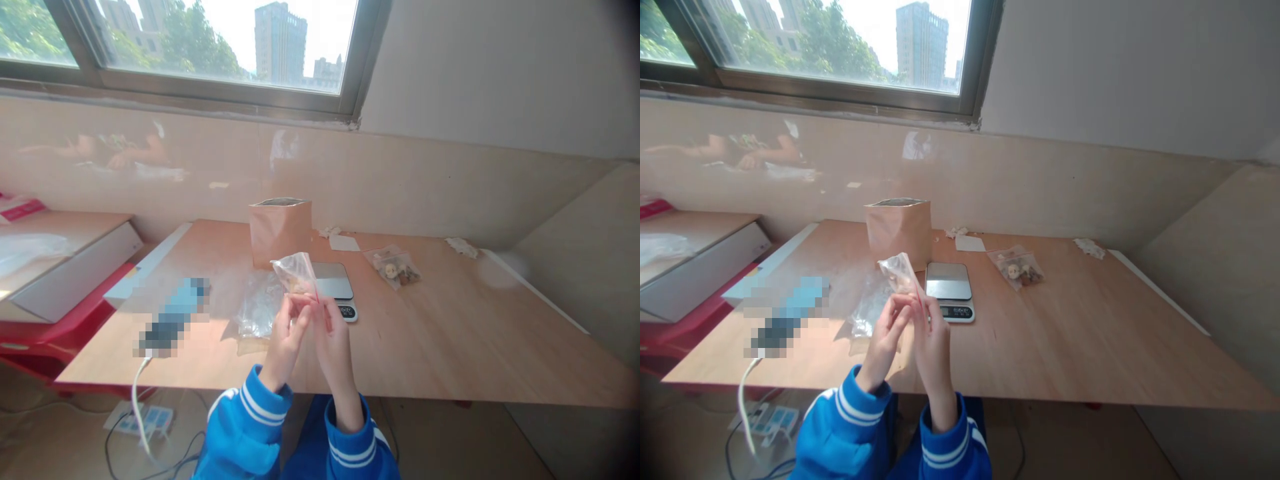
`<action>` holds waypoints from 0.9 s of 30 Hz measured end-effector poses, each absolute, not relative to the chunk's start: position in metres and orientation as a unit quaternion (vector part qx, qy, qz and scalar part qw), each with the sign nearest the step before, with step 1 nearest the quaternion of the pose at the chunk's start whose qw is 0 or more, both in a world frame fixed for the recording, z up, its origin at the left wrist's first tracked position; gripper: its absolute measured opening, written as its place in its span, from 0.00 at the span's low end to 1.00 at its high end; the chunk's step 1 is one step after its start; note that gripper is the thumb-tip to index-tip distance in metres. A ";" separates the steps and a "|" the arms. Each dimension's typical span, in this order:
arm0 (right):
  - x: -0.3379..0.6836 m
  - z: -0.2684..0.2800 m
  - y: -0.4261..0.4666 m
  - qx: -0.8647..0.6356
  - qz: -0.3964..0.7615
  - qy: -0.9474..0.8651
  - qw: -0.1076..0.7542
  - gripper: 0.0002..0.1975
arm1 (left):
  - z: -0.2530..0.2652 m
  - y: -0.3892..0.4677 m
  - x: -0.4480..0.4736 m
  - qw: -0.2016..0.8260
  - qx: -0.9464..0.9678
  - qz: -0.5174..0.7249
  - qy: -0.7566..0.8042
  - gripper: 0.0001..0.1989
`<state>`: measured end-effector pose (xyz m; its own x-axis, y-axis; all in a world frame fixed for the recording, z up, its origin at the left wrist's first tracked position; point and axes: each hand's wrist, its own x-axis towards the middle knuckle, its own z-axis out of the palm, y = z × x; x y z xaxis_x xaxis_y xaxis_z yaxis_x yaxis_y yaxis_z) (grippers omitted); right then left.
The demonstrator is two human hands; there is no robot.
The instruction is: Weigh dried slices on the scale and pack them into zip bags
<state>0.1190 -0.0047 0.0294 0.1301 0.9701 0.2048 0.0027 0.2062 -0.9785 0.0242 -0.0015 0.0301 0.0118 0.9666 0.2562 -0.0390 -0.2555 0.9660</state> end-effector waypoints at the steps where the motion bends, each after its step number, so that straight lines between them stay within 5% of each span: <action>1: 0.120 0.029 -0.005 -0.464 0.419 -0.529 0.574 0.18 | 0.030 -0.001 0.025 0.429 0.554 0.568 0.431 0.14; 10: 0.128 0.026 -0.004 -0.451 0.308 -0.655 0.522 0.21 | 0.026 0.003 0.024 0.337 0.621 0.478 0.522 0.15; 16: 0.153 0.012 0.004 -0.614 0.251 -0.402 0.631 0.30 | 0.033 -0.002 0.006 0.266 0.602 0.444 0.608 0.16; 27: 0.133 0.020 0.000 -0.519 0.430 -0.250 0.695 0.26 | -0.003 0.012 0.006 0.543 0.404 0.575 0.461 0.23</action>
